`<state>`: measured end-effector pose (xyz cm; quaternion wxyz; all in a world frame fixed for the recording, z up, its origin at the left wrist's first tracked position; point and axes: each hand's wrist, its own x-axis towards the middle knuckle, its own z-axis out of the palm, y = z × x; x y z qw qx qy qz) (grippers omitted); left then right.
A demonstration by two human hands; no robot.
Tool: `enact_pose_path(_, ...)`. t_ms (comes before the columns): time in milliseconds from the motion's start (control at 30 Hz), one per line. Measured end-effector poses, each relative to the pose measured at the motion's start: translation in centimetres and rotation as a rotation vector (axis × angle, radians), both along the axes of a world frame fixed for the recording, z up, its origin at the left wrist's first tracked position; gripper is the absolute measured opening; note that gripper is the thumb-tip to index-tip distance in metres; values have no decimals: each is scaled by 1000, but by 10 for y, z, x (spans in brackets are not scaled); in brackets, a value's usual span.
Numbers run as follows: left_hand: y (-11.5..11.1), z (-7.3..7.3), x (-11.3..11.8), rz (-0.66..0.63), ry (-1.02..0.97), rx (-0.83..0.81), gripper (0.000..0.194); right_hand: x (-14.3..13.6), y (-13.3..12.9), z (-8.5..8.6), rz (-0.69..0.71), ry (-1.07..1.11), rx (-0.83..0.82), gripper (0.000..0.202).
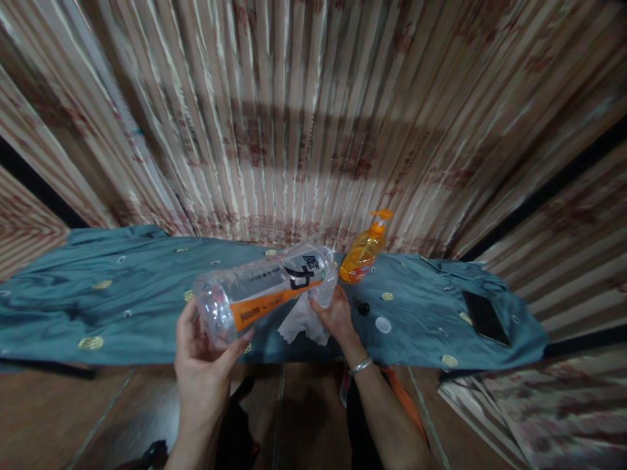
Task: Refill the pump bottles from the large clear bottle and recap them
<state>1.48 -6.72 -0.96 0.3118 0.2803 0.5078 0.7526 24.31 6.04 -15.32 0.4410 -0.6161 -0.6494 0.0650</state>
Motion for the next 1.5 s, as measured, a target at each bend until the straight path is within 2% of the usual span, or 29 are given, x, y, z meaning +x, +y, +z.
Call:
enact_pose_path(267,0,0,1,-10,-7,11,97,3,2,-9,15,-9,10,54)
enact_pose_path(500,-1,-2,-1,-4,30,-21,101,2,2,-10,37,-8,44,45)
enact_pose_path(867,-1,3,1,-3,11,-30,104,1,3,-10,25,-1,56,49)
enact_pose_path(1300,-1,0,1,-24,-5,25,98,3,4,-14,22,3,32,55)
enact_pose_path(1500,-2,4,3,10,-3,17,101,5,5,-16,13,-4,24,58)
